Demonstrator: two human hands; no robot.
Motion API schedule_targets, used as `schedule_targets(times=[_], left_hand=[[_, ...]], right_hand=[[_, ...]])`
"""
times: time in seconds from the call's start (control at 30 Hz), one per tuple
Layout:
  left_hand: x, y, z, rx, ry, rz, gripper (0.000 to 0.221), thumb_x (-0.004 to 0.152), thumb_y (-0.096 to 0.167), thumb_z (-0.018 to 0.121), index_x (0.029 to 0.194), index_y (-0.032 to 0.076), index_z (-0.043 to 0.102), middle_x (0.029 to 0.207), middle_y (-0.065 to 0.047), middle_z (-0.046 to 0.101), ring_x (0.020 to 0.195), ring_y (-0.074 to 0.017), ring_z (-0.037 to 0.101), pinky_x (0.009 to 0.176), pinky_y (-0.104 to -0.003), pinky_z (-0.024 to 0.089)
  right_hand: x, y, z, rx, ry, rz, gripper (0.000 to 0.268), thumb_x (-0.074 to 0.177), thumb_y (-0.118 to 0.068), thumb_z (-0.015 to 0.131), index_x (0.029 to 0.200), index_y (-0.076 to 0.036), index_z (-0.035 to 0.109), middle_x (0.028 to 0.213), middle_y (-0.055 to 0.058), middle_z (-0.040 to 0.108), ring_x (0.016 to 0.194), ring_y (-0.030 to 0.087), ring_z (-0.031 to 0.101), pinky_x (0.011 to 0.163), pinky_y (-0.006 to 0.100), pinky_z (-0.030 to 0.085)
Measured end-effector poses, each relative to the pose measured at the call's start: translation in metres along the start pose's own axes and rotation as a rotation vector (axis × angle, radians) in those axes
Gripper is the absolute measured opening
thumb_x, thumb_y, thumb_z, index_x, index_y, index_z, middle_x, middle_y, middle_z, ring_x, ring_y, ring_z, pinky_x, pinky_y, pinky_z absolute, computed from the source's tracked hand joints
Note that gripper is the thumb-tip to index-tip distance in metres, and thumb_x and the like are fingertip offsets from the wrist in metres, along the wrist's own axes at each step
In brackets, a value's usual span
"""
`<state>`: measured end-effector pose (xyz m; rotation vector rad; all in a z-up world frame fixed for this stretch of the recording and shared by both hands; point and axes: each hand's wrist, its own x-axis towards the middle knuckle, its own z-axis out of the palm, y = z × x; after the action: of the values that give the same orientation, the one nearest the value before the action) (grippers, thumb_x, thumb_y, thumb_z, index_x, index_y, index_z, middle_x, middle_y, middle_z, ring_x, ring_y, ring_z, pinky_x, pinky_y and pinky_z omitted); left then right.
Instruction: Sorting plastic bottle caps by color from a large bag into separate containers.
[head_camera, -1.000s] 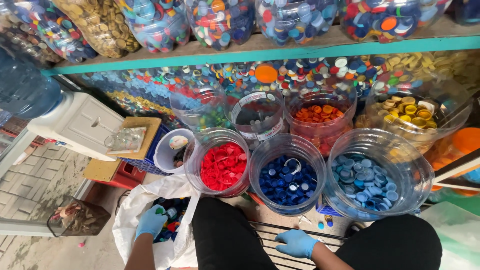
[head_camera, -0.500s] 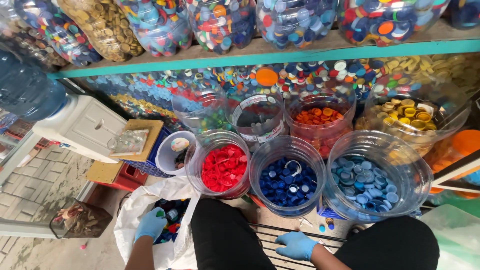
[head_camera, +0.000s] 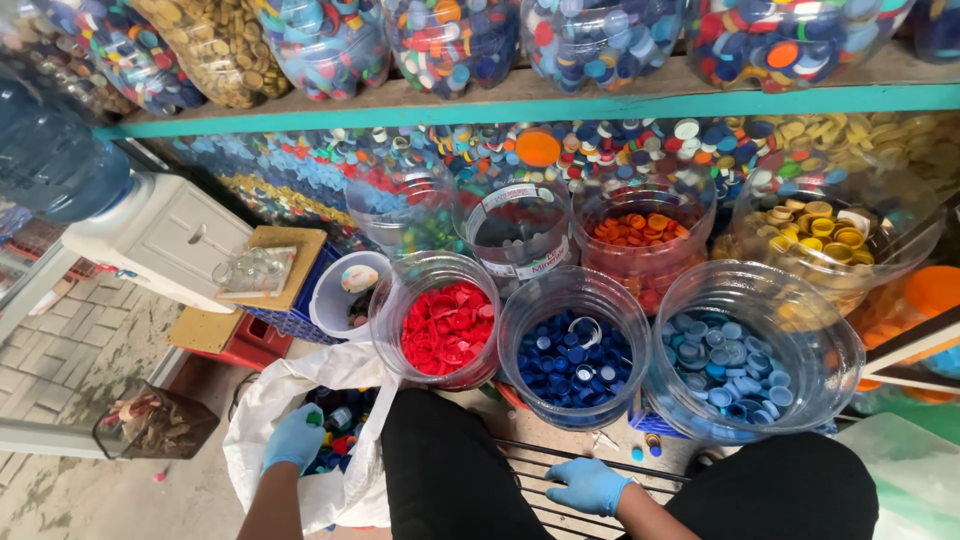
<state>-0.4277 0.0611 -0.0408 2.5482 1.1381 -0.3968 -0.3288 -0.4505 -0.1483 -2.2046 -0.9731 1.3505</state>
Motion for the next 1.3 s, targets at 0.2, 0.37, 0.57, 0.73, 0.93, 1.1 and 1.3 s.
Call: schedule_targets(times=[0.2,0.37,0.57,0.73,0.93,1.1,1.3], left_hand=[[-0.003,0.003,-0.005,-0.015,0.011,0.001,0.007,0.077,0.012,0.051,0.080,0.016,0.057,0.089,-0.019,0.068,0.083,-0.0384,0.064,0.080,-0.048,0.051],[-0.010,0.009,-0.011,-0.041,0.007,-0.020,0.015,0.075,0.013,0.053,0.085,0.018,0.062,0.095,-0.018,0.071,0.088,-0.0400,0.065,0.083,-0.047,0.051],[-0.026,0.027,-0.028,-0.021,0.014,-0.034,0.021,0.080,0.016,0.053,0.096,0.017,0.067,0.108,-0.017,0.073,0.100,-0.0411,0.066,0.090,-0.049,0.052],[-0.013,0.018,-0.024,-0.058,0.066,-0.008,0.041,0.079,0.017,0.057,0.117,0.021,0.074,0.123,-0.014,0.073,0.111,-0.0388,0.065,0.097,-0.046,0.051],[-0.017,0.022,-0.026,-0.058,0.039,-0.038,0.045,0.079,0.018,0.058,0.121,0.024,0.072,0.125,-0.013,0.073,0.114,-0.0392,0.066,0.098,-0.047,0.051],[-0.023,0.022,-0.031,-0.070,0.041,-0.025,0.044,0.082,0.017,0.056,0.123,0.022,0.071,0.126,-0.014,0.072,0.112,-0.0377,0.066,0.096,-0.046,0.052],[-0.023,0.017,-0.031,-0.043,0.064,0.003,0.038,0.082,0.019,0.054,0.115,0.021,0.073,0.124,-0.012,0.073,0.111,-0.0370,0.067,0.094,-0.045,0.053]], right_hand=[[-0.001,-0.002,-0.004,0.001,-0.004,-0.008,0.062,0.097,-0.052,0.044,0.148,-0.019,0.053,0.151,0.002,0.055,0.138,0.025,0.051,0.116,0.038,0.039],[0.005,0.005,0.003,-0.011,0.015,-0.026,0.061,0.097,-0.051,0.045,0.148,-0.019,0.053,0.150,0.003,0.056,0.139,0.024,0.051,0.116,0.038,0.039],[0.006,0.008,0.007,-0.065,0.063,-0.049,0.062,0.095,-0.053,0.046,0.146,-0.019,0.055,0.148,0.005,0.058,0.135,0.027,0.054,0.114,0.039,0.041],[-0.007,-0.006,-0.004,-0.027,0.029,0.038,0.062,0.093,-0.053,0.046,0.147,-0.023,0.055,0.146,0.006,0.059,0.133,0.030,0.055,0.112,0.040,0.043],[-0.013,-0.013,-0.009,-0.039,0.009,0.023,0.062,0.095,-0.053,0.045,0.149,-0.022,0.053,0.148,0.007,0.057,0.133,0.031,0.055,0.111,0.042,0.043],[-0.007,-0.010,-0.006,-0.075,0.035,-0.010,0.062,0.096,-0.052,0.044,0.147,-0.019,0.054,0.149,0.005,0.057,0.135,0.029,0.054,0.112,0.042,0.042],[-0.010,-0.012,-0.009,-0.031,0.043,-0.008,0.059,0.096,-0.050,0.046,0.144,-0.018,0.057,0.145,0.006,0.060,0.130,0.029,0.058,0.111,0.042,0.044]])
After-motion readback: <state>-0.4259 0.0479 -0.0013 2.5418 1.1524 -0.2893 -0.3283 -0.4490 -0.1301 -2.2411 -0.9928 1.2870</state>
